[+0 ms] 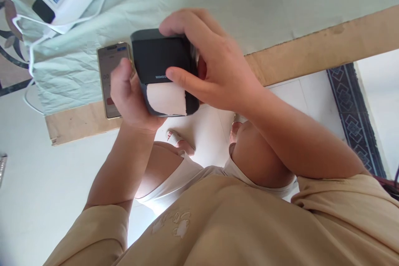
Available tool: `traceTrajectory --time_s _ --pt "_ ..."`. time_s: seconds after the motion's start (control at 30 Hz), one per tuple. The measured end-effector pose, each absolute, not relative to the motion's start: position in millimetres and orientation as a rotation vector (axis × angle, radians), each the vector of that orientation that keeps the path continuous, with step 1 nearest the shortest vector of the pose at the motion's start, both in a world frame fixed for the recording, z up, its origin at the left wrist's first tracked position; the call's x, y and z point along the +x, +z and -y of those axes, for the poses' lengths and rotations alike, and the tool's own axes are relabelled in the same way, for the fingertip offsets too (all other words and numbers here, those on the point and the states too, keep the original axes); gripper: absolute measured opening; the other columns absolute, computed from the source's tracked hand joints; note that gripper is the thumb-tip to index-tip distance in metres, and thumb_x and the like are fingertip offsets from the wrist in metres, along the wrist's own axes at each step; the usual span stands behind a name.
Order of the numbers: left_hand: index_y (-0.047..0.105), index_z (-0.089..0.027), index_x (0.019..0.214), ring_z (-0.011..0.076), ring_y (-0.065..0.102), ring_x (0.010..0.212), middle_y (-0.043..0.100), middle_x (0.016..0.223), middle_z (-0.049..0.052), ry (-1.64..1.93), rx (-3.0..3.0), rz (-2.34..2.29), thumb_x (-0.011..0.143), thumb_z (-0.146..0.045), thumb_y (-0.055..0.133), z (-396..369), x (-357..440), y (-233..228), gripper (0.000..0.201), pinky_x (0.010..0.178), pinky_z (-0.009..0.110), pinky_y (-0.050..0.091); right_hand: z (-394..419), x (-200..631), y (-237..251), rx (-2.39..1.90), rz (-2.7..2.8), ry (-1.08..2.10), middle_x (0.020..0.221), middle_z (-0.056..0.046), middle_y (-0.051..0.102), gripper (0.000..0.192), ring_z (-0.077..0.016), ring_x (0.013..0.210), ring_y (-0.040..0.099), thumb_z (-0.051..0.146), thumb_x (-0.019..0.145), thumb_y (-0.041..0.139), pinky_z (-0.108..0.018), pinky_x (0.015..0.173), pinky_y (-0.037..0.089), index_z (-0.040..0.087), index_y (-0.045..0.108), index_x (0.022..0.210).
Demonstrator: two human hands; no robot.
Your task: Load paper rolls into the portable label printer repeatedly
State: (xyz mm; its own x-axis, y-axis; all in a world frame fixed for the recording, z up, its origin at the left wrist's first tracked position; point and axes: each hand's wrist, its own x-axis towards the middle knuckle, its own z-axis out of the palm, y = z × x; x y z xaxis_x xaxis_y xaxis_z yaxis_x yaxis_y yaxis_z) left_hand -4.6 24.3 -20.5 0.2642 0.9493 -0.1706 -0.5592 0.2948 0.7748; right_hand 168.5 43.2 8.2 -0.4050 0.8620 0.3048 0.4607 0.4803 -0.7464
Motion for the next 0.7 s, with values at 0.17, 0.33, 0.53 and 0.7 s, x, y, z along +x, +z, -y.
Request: traceTrajectory --time_s 0.17,0.33,0.53,0.7 --pt "0.07 -0.019 0.107 0.0308 0.047 0.139 0.07 0.122 0.006 1.153 0.632 -0.793 0.099 -0.045 0.037 -29 -6 -25 0.043 0.107 0.04 0.049 -46 175 7 -1.075 2.086 0.736 0.136 -0.005 0.049 0.044 -0.0074 0.081 0.055 0.03 0.083 0.064 -0.022 0.064 0.053 0.024 0.055 0.125" --pt "0.07 -0.02 0.097 0.03 0.05 0.137 0.073 0.113 0.007 1.157 0.586 -0.892 0.098 -0.046 0.042 -30 -11 -33 0.038 0.104 0.039 0.052 -51 178 10 -1.118 2.115 0.841 0.138 -0.003 0.048 0.051 -0.0085 0.083 0.056 0.035 0.079 0.068 -0.018 0.053 0.047 0.031 0.053 0.127" --pt "0.07 -0.018 0.093 0.0271 0.052 0.134 0.074 0.106 0.007 1.176 0.565 -0.812 0.099 -0.037 0.035 -33 -7 -29 0.04 0.104 0.038 0.053 -46 176 18 -1.193 2.054 0.498 0.119 -0.005 0.06 0.054 -0.0162 0.1 0.058 0.045 0.076 0.073 -0.02 0.054 0.045 0.019 0.059 0.122" --pt "0.068 -0.019 0.098 0.0287 0.047 0.14 0.072 0.114 0.009 1.111 0.643 -0.757 0.094 -0.04 0.047 -30 -5 -25 0.03 0.106 0.039 0.051 -39 173 26 -1.237 1.793 0.356 0.109 0.0 0.061 0.021 -0.0022 0.06 0.054 0.038 0.095 0.053 -0.025 0.057 0.044 0.019 0.06 0.102"
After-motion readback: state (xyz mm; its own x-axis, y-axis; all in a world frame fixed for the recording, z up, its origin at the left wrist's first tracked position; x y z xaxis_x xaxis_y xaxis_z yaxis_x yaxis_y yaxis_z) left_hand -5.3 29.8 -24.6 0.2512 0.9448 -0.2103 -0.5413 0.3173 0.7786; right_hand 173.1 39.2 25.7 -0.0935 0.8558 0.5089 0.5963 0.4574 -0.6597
